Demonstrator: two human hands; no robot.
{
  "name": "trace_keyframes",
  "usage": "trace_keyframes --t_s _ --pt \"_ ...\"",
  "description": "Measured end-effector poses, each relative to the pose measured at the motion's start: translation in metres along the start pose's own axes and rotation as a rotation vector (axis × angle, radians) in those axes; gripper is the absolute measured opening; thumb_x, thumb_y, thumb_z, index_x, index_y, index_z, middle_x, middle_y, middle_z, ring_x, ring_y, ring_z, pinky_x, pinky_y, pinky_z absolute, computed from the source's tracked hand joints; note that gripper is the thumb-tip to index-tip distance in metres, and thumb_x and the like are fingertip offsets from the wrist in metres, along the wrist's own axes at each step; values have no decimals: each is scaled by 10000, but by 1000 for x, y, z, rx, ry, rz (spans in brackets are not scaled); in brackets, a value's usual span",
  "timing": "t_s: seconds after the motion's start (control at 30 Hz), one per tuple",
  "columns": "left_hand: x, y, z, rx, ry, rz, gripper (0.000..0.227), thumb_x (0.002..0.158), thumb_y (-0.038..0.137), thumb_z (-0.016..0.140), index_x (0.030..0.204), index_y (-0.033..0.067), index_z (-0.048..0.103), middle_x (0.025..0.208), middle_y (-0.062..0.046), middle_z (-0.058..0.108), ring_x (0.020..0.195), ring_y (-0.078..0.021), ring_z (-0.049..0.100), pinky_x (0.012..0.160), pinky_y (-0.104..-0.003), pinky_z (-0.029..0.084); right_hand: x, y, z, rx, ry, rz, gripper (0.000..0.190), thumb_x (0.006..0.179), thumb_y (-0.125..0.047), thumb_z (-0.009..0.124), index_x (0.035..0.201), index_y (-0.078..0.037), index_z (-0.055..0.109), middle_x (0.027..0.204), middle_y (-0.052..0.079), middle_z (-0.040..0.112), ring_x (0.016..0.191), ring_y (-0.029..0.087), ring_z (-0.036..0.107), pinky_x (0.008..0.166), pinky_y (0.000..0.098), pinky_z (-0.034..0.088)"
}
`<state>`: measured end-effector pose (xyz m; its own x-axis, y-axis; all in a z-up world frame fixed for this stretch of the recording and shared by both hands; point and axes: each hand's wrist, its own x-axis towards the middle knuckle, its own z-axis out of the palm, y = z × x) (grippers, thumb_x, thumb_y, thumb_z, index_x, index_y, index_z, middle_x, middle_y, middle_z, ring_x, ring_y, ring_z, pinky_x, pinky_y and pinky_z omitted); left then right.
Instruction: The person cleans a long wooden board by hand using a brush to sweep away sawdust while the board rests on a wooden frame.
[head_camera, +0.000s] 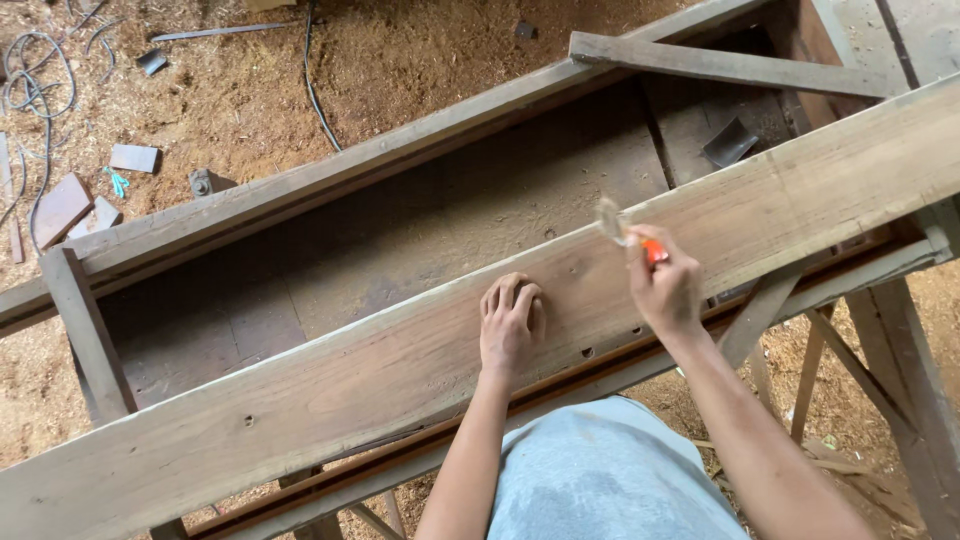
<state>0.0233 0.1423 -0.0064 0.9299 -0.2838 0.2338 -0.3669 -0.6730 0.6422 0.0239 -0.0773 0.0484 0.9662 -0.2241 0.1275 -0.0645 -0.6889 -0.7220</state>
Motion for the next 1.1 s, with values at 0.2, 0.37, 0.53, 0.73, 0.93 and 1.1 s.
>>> trace_keyframes --t_s 0.2,0.37,0.53,0.73,0.93,1.1 --pt "2 -1 4 24 6 1 224 902 148 649 1121 105 658 1292 -100 571 1284 -313 515 1099 -471 393 6 5 5 325 -251 -184 308 1057 -251 519 1132 8 667 729 103 691 421 72 572 273 191 446" --pt "-2 -3 1 29 -25 -8 190 906 150 657 1091 108 651 1308 -118 560 1294 -327 508 1101 -483 383 3 18 -1 -82 22 13 296 1129 -252 487 1135 -9 655 702 143 698 450 83 574 309 201 439" --pt "1 2 -1 7 -38 -6 192 903 146 641 1091 114 664 1301 -103 576 1293 -323 514 1091 -470 392 -9 30 -19 195 -117 -340 323 1107 -274 482 1074 -17 675 974 212 744 545 92 635 311 179 473" --pt "2 0 -5 34 -7 -3 141 896 145 649 1032 116 665 1256 -95 584 1262 -305 531 1084 -461 400 -35 21 -27 106 -41 -270 303 1119 -273 504 1084 -34 686 743 115 681 533 86 608 346 195 476" --pt "1 -1 1 26 -12 -15 172 908 162 642 1074 127 672 1299 -86 584 1293 -295 526 1096 -456 401 -56 23 -42 -15 -94 20 274 1033 -195 530 1082 9 707 561 76 633 388 94 551 290 222 399" --pt "1 1 2 123 -85 113 272 904 258 648 1150 144 676 1382 -82 546 1345 -275 466 1154 -486 299 -59 22 -53 245 -181 -404 392 1160 -216 460 811 -119 609 693 55 628 493 49 529 341 159 391"
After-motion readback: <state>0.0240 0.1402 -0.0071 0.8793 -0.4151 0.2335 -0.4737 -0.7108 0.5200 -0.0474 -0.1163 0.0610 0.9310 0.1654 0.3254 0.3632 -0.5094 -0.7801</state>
